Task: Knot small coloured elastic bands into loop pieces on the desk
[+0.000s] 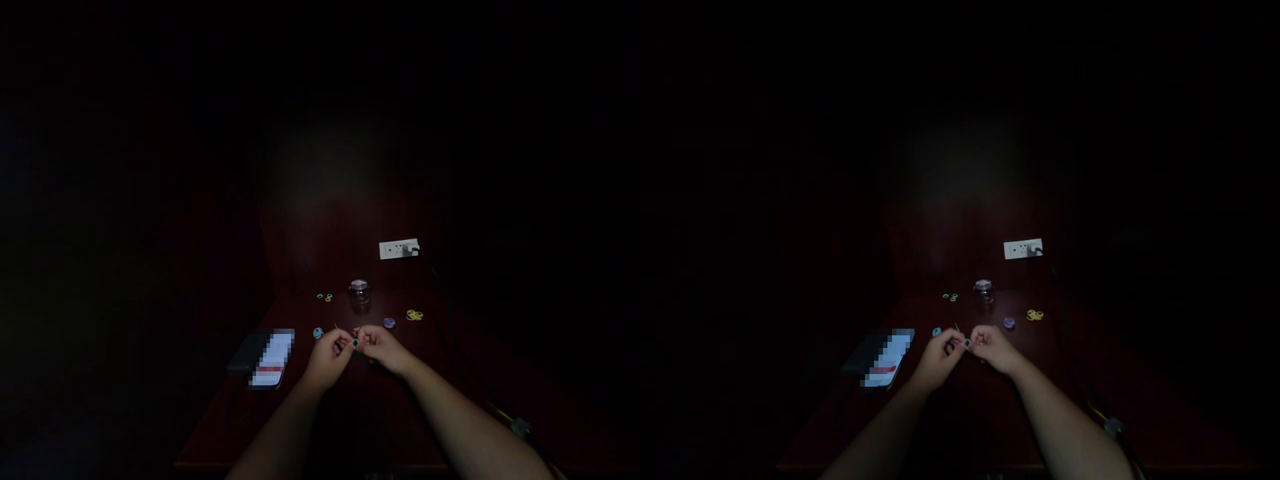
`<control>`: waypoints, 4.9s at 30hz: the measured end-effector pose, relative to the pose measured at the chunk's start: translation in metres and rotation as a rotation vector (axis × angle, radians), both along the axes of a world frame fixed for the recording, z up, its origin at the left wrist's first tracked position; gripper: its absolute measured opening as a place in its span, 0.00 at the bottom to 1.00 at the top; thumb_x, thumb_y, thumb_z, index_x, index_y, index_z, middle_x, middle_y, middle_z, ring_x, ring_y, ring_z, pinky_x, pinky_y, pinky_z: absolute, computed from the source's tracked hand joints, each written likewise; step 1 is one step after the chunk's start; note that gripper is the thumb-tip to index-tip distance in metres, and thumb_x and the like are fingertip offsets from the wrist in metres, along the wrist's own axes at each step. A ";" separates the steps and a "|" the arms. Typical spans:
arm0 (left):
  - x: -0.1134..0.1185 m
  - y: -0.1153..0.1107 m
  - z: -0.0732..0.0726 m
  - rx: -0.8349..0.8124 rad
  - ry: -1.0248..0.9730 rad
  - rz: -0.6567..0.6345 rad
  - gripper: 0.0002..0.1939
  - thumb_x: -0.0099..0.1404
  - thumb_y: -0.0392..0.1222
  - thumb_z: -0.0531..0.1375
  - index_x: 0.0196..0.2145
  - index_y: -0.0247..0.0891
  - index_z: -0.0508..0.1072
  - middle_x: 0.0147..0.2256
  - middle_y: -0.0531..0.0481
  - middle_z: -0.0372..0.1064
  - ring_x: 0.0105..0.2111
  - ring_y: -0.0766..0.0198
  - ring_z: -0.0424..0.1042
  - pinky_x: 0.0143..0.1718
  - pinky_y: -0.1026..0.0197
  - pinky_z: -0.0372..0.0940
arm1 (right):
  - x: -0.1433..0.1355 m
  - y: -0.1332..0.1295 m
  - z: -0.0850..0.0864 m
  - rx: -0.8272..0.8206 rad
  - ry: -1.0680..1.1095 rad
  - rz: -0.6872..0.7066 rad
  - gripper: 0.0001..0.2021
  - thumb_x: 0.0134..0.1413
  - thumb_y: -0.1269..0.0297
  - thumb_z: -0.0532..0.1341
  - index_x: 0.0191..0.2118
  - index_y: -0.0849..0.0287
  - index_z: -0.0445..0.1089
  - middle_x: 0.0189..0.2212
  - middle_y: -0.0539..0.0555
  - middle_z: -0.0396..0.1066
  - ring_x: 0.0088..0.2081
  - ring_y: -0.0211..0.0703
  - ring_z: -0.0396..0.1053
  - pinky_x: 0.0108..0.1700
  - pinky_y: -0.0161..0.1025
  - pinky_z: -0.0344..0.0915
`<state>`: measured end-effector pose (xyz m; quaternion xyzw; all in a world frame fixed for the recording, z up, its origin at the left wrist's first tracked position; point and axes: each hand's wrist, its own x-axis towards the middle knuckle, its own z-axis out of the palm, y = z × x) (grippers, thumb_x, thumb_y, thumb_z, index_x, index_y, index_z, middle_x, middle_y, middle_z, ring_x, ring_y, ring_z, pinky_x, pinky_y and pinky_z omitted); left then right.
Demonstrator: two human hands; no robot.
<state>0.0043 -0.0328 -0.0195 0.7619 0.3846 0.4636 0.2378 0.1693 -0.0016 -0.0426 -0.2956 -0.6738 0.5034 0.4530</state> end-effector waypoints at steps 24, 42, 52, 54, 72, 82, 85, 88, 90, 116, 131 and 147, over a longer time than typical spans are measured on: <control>0.002 0.004 -0.009 -0.015 0.001 -0.020 0.06 0.57 0.40 0.56 0.30 0.34 0.68 0.26 0.51 0.65 0.26 0.70 0.62 0.27 0.68 0.57 | 0.002 -0.003 0.006 -0.050 0.034 0.015 0.13 0.40 0.59 0.64 0.24 0.61 0.61 0.18 0.45 0.59 0.18 0.28 0.53 0.19 0.29 0.51; 0.002 -0.002 -0.004 -0.039 0.026 -0.044 0.09 0.59 0.42 0.55 0.30 0.33 0.69 0.26 0.51 0.64 0.24 0.72 0.59 0.25 0.68 0.55 | 0.005 -0.006 0.013 -0.039 0.029 -0.059 0.13 0.40 0.58 0.64 0.24 0.61 0.60 0.22 0.47 0.64 0.18 0.28 0.54 0.19 0.29 0.50; 0.002 0.002 -0.008 -0.044 -0.006 -0.035 0.10 0.59 0.44 0.54 0.31 0.33 0.68 0.26 0.51 0.65 0.24 0.72 0.60 0.25 0.69 0.55 | 0.003 -0.012 0.016 -0.126 0.013 0.023 0.12 0.40 0.59 0.63 0.25 0.60 0.61 0.15 0.44 0.60 0.16 0.30 0.56 0.20 0.31 0.49; 0.002 0.001 -0.007 -0.046 -0.002 -0.048 0.10 0.59 0.44 0.54 0.31 0.33 0.68 0.26 0.52 0.64 0.24 0.72 0.59 0.25 0.69 0.55 | 0.003 -0.012 0.016 -0.127 0.011 0.030 0.12 0.41 0.59 0.62 0.25 0.60 0.61 0.14 0.44 0.60 0.16 0.31 0.56 0.21 0.31 0.50; 0.001 0.002 -0.006 -0.027 -0.072 -0.023 0.08 0.60 0.42 0.53 0.31 0.34 0.68 0.28 0.51 0.66 0.27 0.70 0.63 0.30 0.67 0.58 | 0.002 -0.012 0.015 -0.129 -0.017 0.069 0.12 0.42 0.58 0.62 0.25 0.61 0.61 0.15 0.46 0.62 0.17 0.31 0.58 0.22 0.32 0.53; -0.001 0.006 -0.006 -0.033 -0.066 0.003 0.07 0.59 0.40 0.55 0.33 0.34 0.68 0.30 0.49 0.67 0.30 0.69 0.66 0.31 0.67 0.60 | 0.004 -0.008 0.012 -0.110 -0.066 0.111 0.12 0.42 0.58 0.62 0.25 0.63 0.64 0.17 0.47 0.63 0.18 0.30 0.60 0.22 0.30 0.55; -0.001 0.006 -0.006 -0.053 -0.071 -0.018 0.07 0.59 0.39 0.55 0.34 0.34 0.68 0.31 0.49 0.67 0.30 0.68 0.66 0.30 0.67 0.61 | 0.005 -0.006 0.010 -0.115 -0.061 0.095 0.11 0.44 0.58 0.62 0.26 0.63 0.65 0.18 0.47 0.64 0.18 0.31 0.61 0.22 0.31 0.56; -0.001 0.005 -0.005 -0.059 -0.075 -0.035 0.07 0.58 0.40 0.56 0.35 0.35 0.69 0.30 0.49 0.68 0.30 0.69 0.67 0.29 0.68 0.61 | 0.005 -0.004 0.008 -0.120 -0.051 0.079 0.12 0.44 0.58 0.62 0.25 0.62 0.64 0.18 0.47 0.64 0.18 0.31 0.61 0.22 0.31 0.57; -0.001 0.004 -0.005 -0.054 -0.071 -0.041 0.08 0.58 0.40 0.56 0.35 0.34 0.69 0.31 0.49 0.68 0.30 0.69 0.67 0.28 0.68 0.61 | 0.005 -0.004 0.008 -0.119 -0.046 0.066 0.12 0.44 0.58 0.62 0.25 0.62 0.64 0.18 0.48 0.64 0.18 0.31 0.61 0.22 0.31 0.57; -0.001 0.002 -0.008 0.046 0.098 -0.032 0.09 0.58 0.42 0.56 0.35 0.36 0.73 0.32 0.48 0.71 0.30 0.67 0.66 0.31 0.65 0.60 | 0.003 -0.008 0.011 -0.092 -0.156 0.078 0.09 0.44 0.62 0.55 0.20 0.59 0.58 0.12 0.46 0.61 0.16 0.32 0.57 0.22 0.31 0.53; -0.002 0.004 -0.007 0.063 0.100 0.107 0.11 0.59 0.45 0.56 0.31 0.36 0.74 0.30 0.49 0.72 0.29 0.66 0.68 0.31 0.66 0.62 | 0.003 -0.011 0.014 -0.080 0.001 0.116 0.08 0.41 0.64 0.60 0.29 0.60 0.61 0.19 0.45 0.63 0.18 0.30 0.59 0.22 0.30 0.57; -0.002 0.001 -0.005 0.018 0.029 0.162 0.13 0.58 0.47 0.57 0.29 0.36 0.75 0.28 0.49 0.74 0.26 0.67 0.70 0.28 0.66 0.62 | 0.001 -0.007 0.004 -0.073 0.016 0.095 0.18 0.34 0.62 0.68 0.33 0.61 0.62 0.24 0.46 0.66 0.21 0.30 0.62 0.24 0.32 0.63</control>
